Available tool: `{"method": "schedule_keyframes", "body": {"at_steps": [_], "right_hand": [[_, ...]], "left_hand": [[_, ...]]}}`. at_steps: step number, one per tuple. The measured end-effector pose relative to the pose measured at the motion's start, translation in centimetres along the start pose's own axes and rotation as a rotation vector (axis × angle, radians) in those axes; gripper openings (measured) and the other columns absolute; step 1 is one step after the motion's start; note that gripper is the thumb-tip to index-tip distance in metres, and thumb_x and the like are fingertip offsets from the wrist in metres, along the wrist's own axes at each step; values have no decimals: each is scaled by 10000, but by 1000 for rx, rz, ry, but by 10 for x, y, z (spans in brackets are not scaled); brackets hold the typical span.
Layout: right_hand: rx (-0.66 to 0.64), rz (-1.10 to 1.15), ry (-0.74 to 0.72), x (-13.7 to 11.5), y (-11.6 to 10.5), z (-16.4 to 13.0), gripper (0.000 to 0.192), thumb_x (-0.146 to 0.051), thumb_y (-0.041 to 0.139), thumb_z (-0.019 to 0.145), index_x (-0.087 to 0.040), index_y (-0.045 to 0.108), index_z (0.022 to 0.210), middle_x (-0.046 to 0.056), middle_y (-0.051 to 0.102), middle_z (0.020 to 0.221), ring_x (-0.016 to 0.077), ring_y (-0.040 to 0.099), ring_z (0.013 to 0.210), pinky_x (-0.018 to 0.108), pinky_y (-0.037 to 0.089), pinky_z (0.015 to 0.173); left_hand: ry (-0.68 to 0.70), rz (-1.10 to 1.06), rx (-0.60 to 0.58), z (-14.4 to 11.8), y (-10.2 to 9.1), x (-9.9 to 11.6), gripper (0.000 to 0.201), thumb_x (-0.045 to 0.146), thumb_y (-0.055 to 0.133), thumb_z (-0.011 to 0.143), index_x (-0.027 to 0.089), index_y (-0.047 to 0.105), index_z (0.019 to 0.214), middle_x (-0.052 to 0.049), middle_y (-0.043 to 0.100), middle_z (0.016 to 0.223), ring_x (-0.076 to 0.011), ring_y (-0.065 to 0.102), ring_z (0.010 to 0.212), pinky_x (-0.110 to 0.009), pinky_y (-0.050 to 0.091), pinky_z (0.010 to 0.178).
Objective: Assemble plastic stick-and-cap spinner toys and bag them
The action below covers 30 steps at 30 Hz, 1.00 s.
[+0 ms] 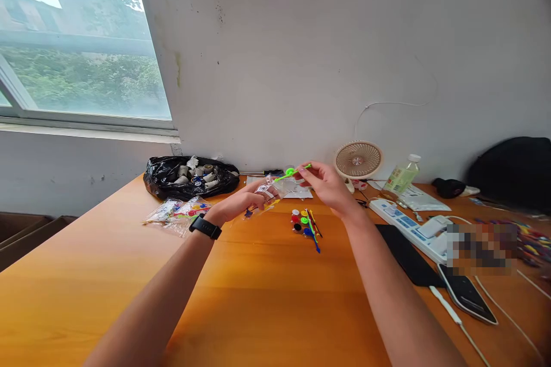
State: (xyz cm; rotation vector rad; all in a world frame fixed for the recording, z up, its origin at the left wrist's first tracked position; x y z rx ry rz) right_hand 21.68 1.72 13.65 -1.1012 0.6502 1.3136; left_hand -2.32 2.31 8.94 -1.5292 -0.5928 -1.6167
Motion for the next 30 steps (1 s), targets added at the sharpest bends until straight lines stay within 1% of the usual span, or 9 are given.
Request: {"method": "schedule_keyframes", "body": {"at_steps": [4,7,10,12,16,19,23,27,30], "right_hand": [[-184,-257,-108,-4,20,-5,373,-528,537,999,-196,688,922,46,663,996,199,600,936,313,474,821],[-306,-295,-94,-13,28,-12,381,-509,443,1048,-214,675,982,53,629,1119,217,542,1121,345,440,978],[-353,-282,-51,-23,29,-18,443,-541,355,1079,-236,673,1034,47,632,1148,225,469,1236,378,382,1081],[-363,-291,-87,-29,25,-20,460,-573,396,1064,-238,707,1015,50,648,1130,237,465,1243,387,355,1106],[-431,-358,-182,-35,17,-22,337,-573,646,954,-278,788,1038,59,672,1140,275,454,1268,387,375,1078],[-522,-395,-196,-37,16,-24,344,-549,572,1008,-311,819,1017,56,663,1123,264,456,1228,394,360,1090],[-540,-372,-209,-42,16,-26,400,-519,474,1059,-303,811,1044,51,655,1115,252,452,1208,405,333,1117],[-505,-362,-204,-46,4,-27,216,-439,697,937,-297,763,1086,44,679,1163,264,455,1258,399,390,1077],[-518,-430,-209,-47,-7,-28,117,-286,766,835,-259,748,947,43,698,1081,260,528,1149,385,433,1005]], "left_hand": [[-53,35,40,-1,8,6,721,140,578,659,271,602,1367,-19,651,1003,-177,513,828,-245,380,625],[-56,59,41,-3,11,11,793,148,578,658,290,554,1438,-24,660,1087,-189,530,882,-247,396,652],[-35,66,35,-3,13,15,821,145,580,652,304,547,1456,-26,663,1174,-209,553,943,-258,415,682],[2,62,39,-4,14,19,829,130,579,639,307,559,1449,-25,666,1192,-225,562,975,-269,428,705],[36,45,18,-6,16,25,867,124,573,650,319,512,1493,-41,637,1269,-222,571,946,-266,433,675],[19,35,-33,-8,19,27,871,125,577,664,328,493,1508,-42,612,1304,-182,542,839,-256,395,615],[51,9,-67,-7,21,25,842,100,590,654,295,536,1471,-34,656,1168,-213,545,901,-278,401,673],[88,-67,-96,-6,21,29,898,81,591,639,281,490,1509,-55,659,1226,-252,579,1012,-305,441,768],[100,-101,-158,-7,20,33,922,82,628,659,296,458,1540,-72,630,1327,-273,586,1112,-328,464,849]]}}
Point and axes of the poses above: each hand's wrist, its own z-axis towards the middle knuckle, its own y-axis out of the palm, x = y × z, the point moved 1 cm from there along z, towards the middle knuckle
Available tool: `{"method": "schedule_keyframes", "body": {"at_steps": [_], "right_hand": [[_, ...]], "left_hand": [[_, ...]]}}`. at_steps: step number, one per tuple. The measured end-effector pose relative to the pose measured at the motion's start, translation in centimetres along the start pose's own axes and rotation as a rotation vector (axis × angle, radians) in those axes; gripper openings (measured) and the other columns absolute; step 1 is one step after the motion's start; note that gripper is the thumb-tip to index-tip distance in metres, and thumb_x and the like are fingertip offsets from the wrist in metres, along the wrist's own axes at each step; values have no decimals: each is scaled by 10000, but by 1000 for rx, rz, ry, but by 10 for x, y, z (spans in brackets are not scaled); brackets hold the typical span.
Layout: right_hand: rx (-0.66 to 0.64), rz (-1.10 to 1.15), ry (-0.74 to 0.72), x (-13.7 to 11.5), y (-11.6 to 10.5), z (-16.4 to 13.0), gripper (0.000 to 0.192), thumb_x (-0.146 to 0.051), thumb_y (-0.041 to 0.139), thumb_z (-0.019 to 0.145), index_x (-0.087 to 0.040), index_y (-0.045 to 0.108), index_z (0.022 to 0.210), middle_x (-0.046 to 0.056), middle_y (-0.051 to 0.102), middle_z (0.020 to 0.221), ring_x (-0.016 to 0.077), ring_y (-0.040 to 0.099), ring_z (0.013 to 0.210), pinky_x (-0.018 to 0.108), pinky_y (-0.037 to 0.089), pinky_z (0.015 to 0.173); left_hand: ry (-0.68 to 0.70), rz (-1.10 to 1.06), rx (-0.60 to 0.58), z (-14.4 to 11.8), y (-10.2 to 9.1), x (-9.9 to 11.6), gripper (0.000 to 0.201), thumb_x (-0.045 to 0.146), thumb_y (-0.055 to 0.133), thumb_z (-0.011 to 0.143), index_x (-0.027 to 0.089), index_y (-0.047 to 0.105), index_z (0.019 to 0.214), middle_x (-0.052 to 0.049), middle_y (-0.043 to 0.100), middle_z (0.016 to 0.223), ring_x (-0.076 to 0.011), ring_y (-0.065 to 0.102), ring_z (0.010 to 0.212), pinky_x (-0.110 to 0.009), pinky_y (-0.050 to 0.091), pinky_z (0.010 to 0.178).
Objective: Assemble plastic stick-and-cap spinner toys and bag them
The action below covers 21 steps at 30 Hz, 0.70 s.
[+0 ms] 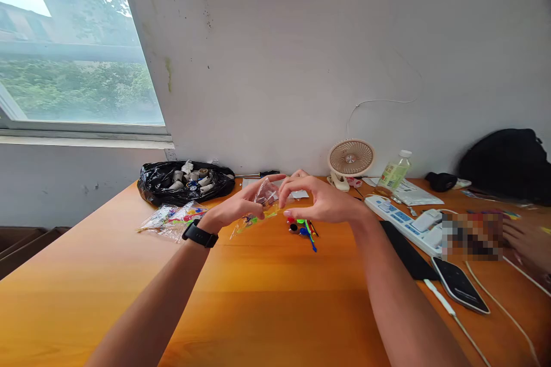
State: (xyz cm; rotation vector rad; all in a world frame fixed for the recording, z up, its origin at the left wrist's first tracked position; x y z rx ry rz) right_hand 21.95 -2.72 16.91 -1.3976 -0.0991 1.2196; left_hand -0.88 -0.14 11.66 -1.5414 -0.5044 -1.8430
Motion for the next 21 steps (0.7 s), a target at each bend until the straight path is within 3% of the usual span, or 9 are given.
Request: {"method": "schedule_keyframes", "body": {"at_steps": [3,6,10,13,15,17,19,21], "right_hand": [[-3,-10,36,0,-3,-3,39,-175,681,820,-213,685,813,19,678,883,200,571,900,312,458,824],[-40,67,57,-2,0,-2,63,-150,626,828,-198,660,851,-4,633,800,145,534,724,257,423,652],[-145,116,44,-2,6,2,242,-113,573,836,-198,726,1003,7,622,845,131,556,707,238,430,615],[-173,124,15,1,7,5,171,-104,575,822,-179,722,865,21,592,899,117,546,701,238,447,623],[-148,135,-7,3,5,5,102,-125,607,827,-173,655,750,21,580,901,117,536,714,244,459,650],[-99,138,-9,6,3,4,115,-178,634,864,-177,622,749,24,593,910,129,543,755,253,470,693],[-47,134,44,10,1,2,106,-279,634,922,-188,655,871,28,620,927,143,555,786,257,472,704],[-34,127,141,17,2,2,225,-400,646,944,-209,667,1062,32,658,960,157,581,808,258,474,686]], "left_hand": [[-14,-12,-68,0,-3,-4,882,204,742,763,304,410,1574,-98,648,1290,-261,620,1057,-337,480,834],[-21,-69,-172,0,-8,-16,887,360,807,801,312,388,1581,-127,648,1313,-258,647,1033,-356,496,840],[-58,-49,-357,1,-11,-35,959,422,919,684,270,473,1519,-155,670,1288,-301,659,1104,-392,524,881],[-115,13,-461,2,-10,-45,891,388,958,634,265,572,1427,-130,723,1183,-263,704,963,-374,549,831],[-160,75,-443,2,-10,-50,723,394,942,666,250,667,1320,-112,753,1110,-238,710,898,-355,551,808],[-186,148,-375,3,-11,-54,524,418,910,711,214,756,1169,-101,773,1028,-226,710,873,-331,544,795],[-187,208,-297,4,-12,-56,388,440,877,749,185,802,1031,-92,780,951,-217,707,850,-304,533,772],[-178,259,-213,5,-13,-56,341,463,842,784,169,820,955,-85,780,883,-206,700,805,-282,517,721]]}}
Point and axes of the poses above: each hand's wrist, its own z-axis towards the middle knuckle, its own y-axis out of the palm, x = y × z, the point moved 1 cm from there along z, towards the middle knuckle
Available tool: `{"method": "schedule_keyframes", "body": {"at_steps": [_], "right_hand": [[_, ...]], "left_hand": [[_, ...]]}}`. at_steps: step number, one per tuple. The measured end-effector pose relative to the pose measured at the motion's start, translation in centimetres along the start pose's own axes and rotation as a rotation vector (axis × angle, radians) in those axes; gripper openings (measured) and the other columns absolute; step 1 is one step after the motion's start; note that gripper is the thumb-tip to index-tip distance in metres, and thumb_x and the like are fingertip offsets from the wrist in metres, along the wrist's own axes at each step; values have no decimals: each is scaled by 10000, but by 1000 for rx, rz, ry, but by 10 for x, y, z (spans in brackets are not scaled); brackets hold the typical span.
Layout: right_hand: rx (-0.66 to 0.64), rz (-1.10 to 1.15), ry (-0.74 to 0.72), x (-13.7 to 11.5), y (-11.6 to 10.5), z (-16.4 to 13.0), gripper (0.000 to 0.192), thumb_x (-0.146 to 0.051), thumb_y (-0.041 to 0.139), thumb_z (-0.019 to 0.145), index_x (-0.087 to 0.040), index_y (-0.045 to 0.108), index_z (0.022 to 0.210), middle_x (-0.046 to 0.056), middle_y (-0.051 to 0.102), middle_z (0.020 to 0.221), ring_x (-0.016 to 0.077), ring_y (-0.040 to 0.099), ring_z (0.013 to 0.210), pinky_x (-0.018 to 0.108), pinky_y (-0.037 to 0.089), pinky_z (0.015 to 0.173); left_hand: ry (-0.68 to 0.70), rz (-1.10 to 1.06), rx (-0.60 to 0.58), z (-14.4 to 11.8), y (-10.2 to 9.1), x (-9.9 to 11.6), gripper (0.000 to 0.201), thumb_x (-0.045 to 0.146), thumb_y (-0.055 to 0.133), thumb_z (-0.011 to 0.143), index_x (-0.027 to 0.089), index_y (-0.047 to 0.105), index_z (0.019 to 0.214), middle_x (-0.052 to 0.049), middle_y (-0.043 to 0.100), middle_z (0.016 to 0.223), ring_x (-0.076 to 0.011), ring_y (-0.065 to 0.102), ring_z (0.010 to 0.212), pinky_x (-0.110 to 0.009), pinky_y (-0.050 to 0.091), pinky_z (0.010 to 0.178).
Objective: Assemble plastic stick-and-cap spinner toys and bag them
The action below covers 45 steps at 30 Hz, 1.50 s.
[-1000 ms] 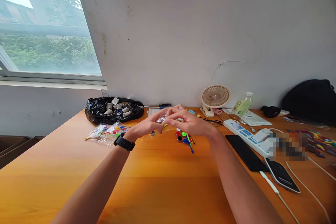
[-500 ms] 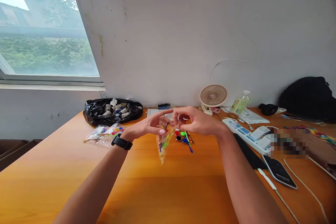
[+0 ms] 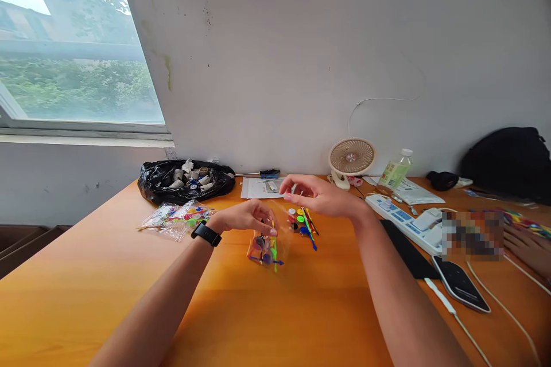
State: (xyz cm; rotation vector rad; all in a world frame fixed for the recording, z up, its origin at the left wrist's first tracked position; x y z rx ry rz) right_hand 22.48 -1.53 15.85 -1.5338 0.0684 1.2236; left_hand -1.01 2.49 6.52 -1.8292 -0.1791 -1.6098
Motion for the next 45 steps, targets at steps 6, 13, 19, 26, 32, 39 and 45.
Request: {"method": "schedule_keyframes", "body": {"at_steps": [6,13,19,26,32,39,45], "right_hand": [[-94,-16,108,24,10,10,415,-510,760,843,-172,710,1078,59,719,942,190,652,825,269,489,668],[146,117,-9,27,24,26,393,-546,764,833,-170,714,937,29,691,858,160,612,770,265,476,685],[445,312,-57,33,28,38,453,-631,722,849,-181,670,833,17,632,746,155,583,685,281,501,658],[438,387,-81,33,26,39,410,-576,803,793,-195,728,924,34,705,895,166,636,793,285,542,732],[681,455,-88,37,24,40,416,-582,828,771,-186,706,813,6,642,725,137,566,647,252,476,589],[668,468,-126,31,22,38,389,-569,829,786,-199,737,860,34,715,817,167,650,774,262,525,687],[688,393,-118,26,18,35,430,-607,784,819,-182,734,770,25,672,685,154,614,657,272,508,638]], "left_hand": [[74,38,273,-2,-7,12,394,523,751,862,148,841,941,-86,782,823,-200,668,750,-280,496,670],[159,-21,481,-7,-13,33,430,535,728,887,119,804,966,-76,753,846,-192,667,762,-273,491,674],[153,-228,371,-9,-12,36,437,446,814,838,115,736,1111,-108,773,932,-235,724,857,-343,566,796],[194,-280,530,-7,-17,34,366,408,899,740,116,705,843,-54,742,763,-175,701,676,-281,538,652],[190,-279,464,-9,-15,39,478,411,855,806,128,716,1166,-123,769,1065,-235,742,916,-302,557,756],[85,-192,447,-9,-11,39,422,404,892,759,131,718,1029,-100,789,932,-217,745,831,-226,483,604],[209,-264,469,-9,-13,45,372,431,839,818,121,751,1003,-94,791,921,-205,748,853,-305,573,802]]}}
Point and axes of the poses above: each hand's wrist, its own z-axis towards the middle knuckle, its own y-axis out of the palm, x = y × z, the point moved 1 cm from there along z, towards the middle knuckle
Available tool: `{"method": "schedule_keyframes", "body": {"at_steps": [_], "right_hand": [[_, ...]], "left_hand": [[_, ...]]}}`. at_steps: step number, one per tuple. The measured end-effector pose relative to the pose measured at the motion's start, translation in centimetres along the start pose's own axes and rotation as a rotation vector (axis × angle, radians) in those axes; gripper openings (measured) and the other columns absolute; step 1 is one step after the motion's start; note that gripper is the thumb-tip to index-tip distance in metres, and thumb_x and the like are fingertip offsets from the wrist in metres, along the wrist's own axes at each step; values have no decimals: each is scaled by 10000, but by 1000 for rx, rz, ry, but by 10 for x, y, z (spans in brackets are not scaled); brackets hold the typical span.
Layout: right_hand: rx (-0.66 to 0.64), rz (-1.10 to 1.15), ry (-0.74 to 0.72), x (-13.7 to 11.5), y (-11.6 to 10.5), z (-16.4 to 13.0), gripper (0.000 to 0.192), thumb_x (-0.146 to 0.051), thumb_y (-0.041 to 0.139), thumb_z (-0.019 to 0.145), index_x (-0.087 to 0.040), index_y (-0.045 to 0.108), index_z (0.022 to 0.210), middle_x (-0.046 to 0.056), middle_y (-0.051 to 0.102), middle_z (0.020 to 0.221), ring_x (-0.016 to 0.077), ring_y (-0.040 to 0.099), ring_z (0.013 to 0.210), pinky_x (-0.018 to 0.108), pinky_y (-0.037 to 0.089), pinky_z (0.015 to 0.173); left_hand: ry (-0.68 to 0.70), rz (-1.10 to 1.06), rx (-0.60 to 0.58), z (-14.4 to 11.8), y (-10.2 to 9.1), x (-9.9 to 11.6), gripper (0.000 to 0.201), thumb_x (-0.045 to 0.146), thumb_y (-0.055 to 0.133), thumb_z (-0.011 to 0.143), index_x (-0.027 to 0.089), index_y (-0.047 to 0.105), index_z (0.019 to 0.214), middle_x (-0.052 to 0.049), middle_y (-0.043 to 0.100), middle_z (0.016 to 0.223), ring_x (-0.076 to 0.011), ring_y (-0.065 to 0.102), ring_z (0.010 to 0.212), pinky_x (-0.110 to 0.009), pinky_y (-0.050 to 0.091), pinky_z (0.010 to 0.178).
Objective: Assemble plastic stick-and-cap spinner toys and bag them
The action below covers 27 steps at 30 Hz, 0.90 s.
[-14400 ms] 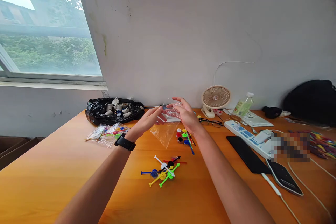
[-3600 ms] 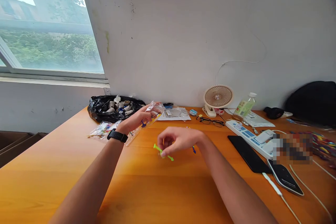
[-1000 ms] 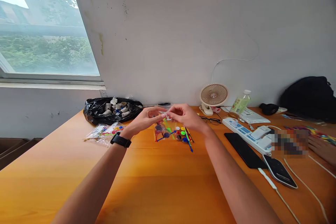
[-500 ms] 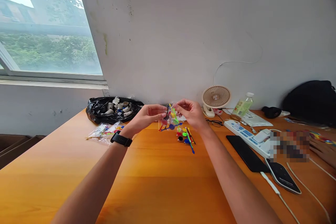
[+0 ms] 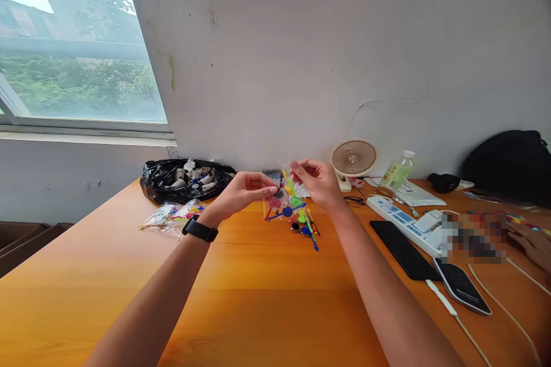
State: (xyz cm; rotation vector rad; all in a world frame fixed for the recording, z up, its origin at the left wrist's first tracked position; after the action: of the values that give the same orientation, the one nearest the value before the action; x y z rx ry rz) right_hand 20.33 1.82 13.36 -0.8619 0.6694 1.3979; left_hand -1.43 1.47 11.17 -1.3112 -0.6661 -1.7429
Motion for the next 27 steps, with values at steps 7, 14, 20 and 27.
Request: {"method": "schedule_keyframes", "body": {"at_steps": [7,14,20,27], "right_hand": [[-74,34,13,-4,-7,0,337,-508,859,770,-199,780,877,40,746,825,181,690,784,275,542,704],[-125,12,25,-6,-8,-1,318,-498,859,772,-214,815,906,42,766,856,187,690,810,309,556,776],[-166,55,32,-11,-11,-3,266,-446,871,776,-237,822,934,35,763,897,164,663,796,295,551,754],[-220,54,-15,-21,-18,-7,224,-415,788,882,-257,806,1040,41,761,852,171,660,786,315,549,745]], "left_hand": [[76,136,134,-2,-3,12,332,458,807,847,138,773,924,-102,802,944,-207,750,864,-279,567,777],[174,231,290,1,-11,19,332,465,803,842,135,819,869,-85,801,823,-181,718,754,-265,557,710],[199,129,231,-5,-17,26,362,335,866,789,165,809,1103,-86,821,902,-186,747,775,-292,597,748],[224,97,199,-11,-21,32,167,307,801,858,172,837,950,-90,820,873,-196,765,769,-301,621,755]]}}
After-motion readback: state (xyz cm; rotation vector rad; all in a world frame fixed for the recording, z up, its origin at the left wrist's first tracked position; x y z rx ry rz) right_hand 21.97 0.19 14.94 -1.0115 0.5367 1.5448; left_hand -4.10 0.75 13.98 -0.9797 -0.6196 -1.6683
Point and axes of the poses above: each hand's wrist, its own z-axis towards the middle knuckle, its own y-axis out of the palm, x = y × z, the point moved 1 cm from there along z, towards the middle knuckle
